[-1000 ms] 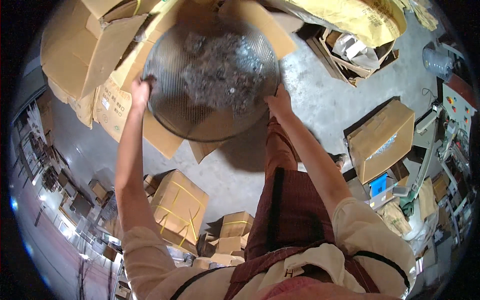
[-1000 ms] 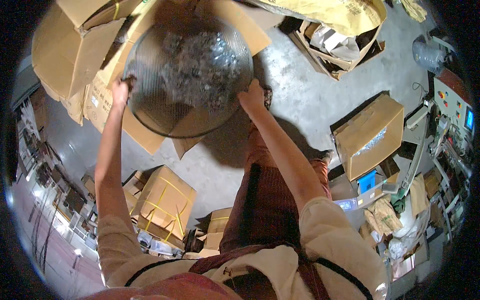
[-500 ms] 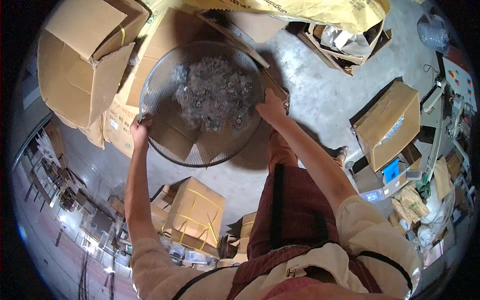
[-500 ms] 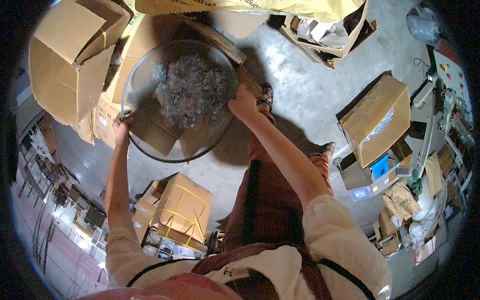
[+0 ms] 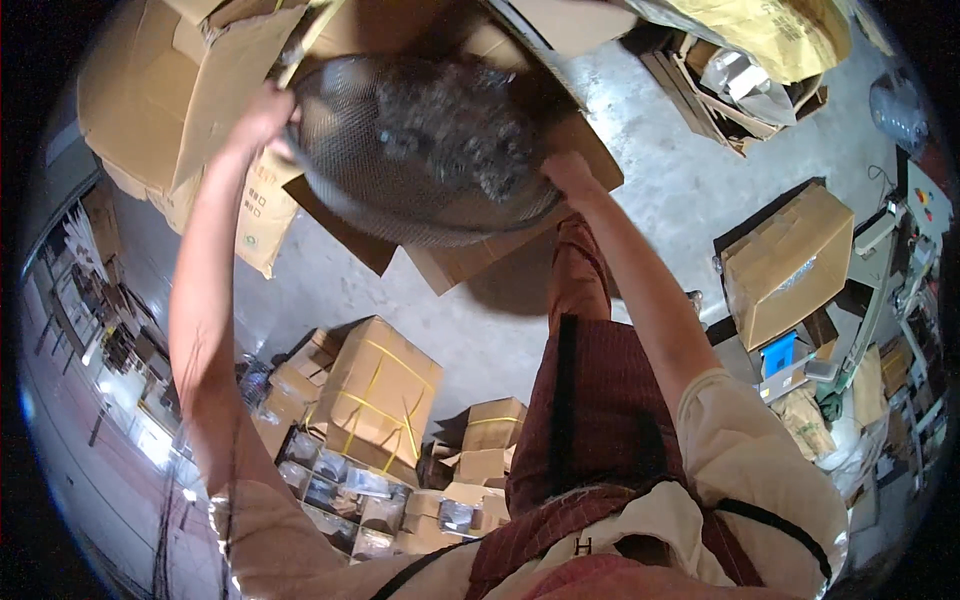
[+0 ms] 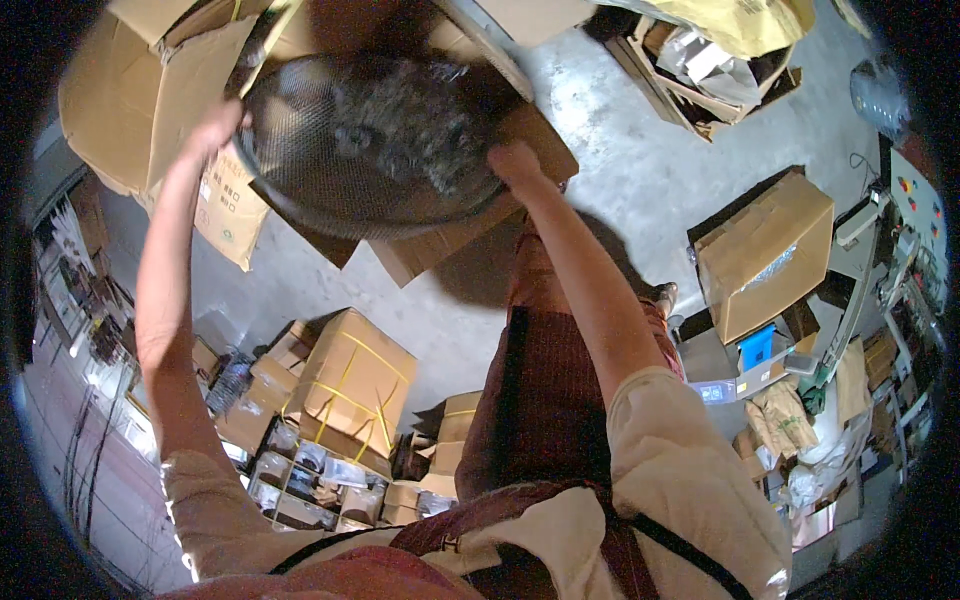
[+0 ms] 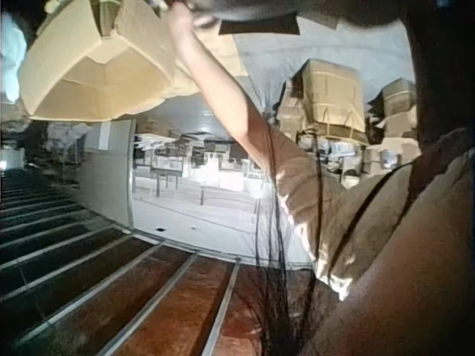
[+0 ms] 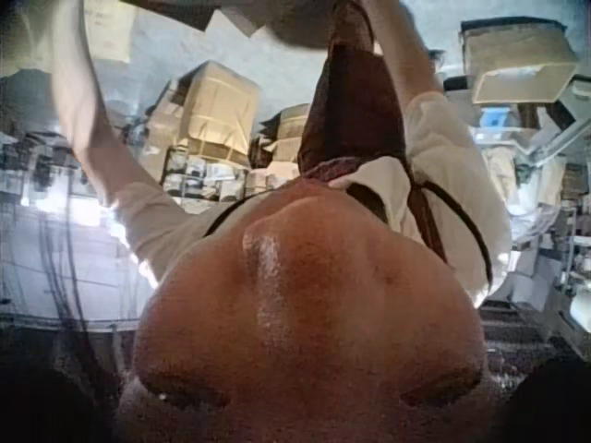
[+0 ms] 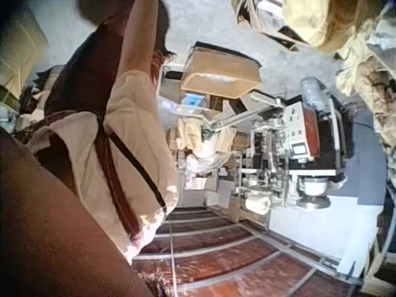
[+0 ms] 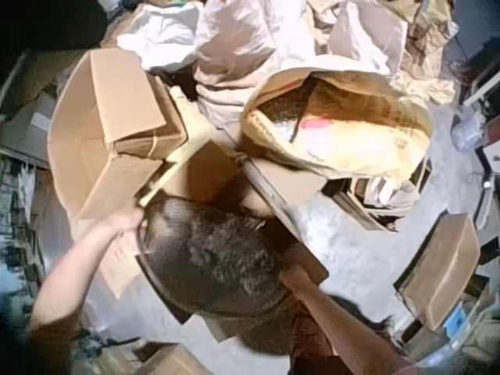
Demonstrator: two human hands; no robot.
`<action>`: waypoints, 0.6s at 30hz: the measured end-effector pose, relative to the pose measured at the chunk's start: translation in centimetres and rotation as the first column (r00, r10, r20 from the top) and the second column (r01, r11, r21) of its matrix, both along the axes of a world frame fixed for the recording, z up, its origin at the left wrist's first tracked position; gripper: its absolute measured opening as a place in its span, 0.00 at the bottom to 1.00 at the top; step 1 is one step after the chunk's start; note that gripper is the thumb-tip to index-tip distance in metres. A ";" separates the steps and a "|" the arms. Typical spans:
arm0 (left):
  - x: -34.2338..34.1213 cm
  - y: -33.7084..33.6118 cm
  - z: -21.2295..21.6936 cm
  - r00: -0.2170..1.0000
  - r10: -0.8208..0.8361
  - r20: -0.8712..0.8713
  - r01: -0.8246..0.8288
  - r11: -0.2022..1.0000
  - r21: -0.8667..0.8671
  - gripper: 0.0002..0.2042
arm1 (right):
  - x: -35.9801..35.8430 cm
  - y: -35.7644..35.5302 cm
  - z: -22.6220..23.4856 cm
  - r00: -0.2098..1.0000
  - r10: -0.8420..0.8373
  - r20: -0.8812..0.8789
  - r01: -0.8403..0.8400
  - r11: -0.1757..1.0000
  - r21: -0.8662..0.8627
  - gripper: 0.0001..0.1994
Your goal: The person scoops small metal parts from a cardboard box into a metal mesh strainer by hand, then shakes the strainer over the box.
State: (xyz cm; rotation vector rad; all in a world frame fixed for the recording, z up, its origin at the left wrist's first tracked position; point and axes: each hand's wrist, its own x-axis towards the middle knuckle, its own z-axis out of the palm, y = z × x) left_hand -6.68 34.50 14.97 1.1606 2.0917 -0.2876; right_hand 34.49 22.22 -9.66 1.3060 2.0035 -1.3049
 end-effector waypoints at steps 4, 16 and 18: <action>3.7 1.9 2.9 0.977 0.143 0.159 -0.131 0.988 -0.084 0.15 | 0.5 1.7 3.1 0.912 -0.390 -0.123 0.334 0.884 -0.326 0.07; 6.7 2.3 3.6 0.983 0.144 0.112 -0.145 0.989 0.003 0.13 | 3.5 2.2 2.8 0.775 0.389 -0.498 -0.138 0.873 0.467 0.08; 6.2 2.6 4.0 0.982 0.124 0.139 -0.125 0.992 -0.006 0.13 | 2.2 2.4 6.4 0.769 -0.624 -0.141 0.463 0.695 -0.551 0.06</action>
